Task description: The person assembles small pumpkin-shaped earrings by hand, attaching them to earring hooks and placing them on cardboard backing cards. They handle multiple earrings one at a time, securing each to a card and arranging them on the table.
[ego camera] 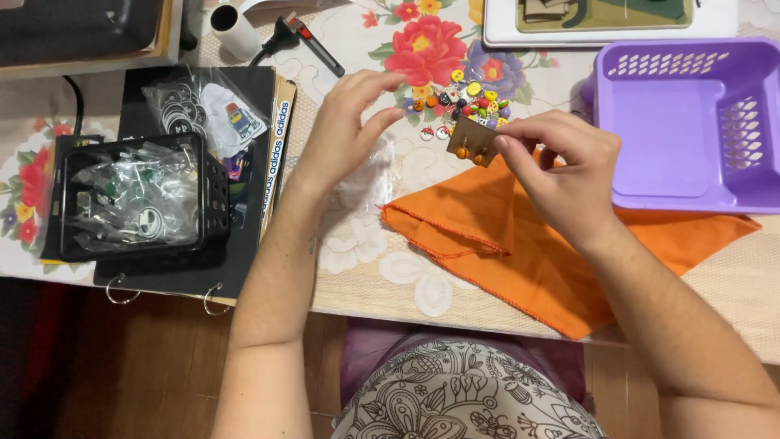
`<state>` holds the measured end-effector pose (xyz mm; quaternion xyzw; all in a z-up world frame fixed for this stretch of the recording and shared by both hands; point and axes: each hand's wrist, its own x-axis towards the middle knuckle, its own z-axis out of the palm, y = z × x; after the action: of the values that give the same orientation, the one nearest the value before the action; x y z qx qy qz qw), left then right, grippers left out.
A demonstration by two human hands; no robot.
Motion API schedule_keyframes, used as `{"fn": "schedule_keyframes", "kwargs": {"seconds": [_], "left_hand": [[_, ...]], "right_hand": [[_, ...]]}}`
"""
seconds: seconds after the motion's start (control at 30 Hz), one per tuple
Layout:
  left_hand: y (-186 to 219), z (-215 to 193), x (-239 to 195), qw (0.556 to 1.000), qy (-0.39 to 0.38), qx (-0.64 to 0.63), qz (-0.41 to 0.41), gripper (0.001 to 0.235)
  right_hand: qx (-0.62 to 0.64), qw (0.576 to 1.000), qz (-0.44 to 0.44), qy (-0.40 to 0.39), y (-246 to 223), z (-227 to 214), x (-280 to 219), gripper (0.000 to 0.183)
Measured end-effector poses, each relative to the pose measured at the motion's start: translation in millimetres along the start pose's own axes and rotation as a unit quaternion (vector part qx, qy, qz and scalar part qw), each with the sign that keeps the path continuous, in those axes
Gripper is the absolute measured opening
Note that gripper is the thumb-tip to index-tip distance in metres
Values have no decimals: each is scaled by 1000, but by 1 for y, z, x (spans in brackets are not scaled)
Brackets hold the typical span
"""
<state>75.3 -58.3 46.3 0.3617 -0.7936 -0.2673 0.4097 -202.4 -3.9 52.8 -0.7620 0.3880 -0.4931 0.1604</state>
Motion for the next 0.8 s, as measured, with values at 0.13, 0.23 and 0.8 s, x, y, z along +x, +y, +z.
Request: {"fn": "schedule_keyframes", "kwargs": {"seconds": [0.13,0.23,0.8], "left_hand": [[-38,-15,-22,948,-118,236,-179,55],[-60,-13,-29,933,-127,254,-222,56],[-17,-35,-6,974,173,1,-146,14]], "right_hand": [[61,998,6,10,28,7,-18,11],[65,998,0,12,39,14,-30,11],[17,998,-57,16,32,11,-34,6]]}}
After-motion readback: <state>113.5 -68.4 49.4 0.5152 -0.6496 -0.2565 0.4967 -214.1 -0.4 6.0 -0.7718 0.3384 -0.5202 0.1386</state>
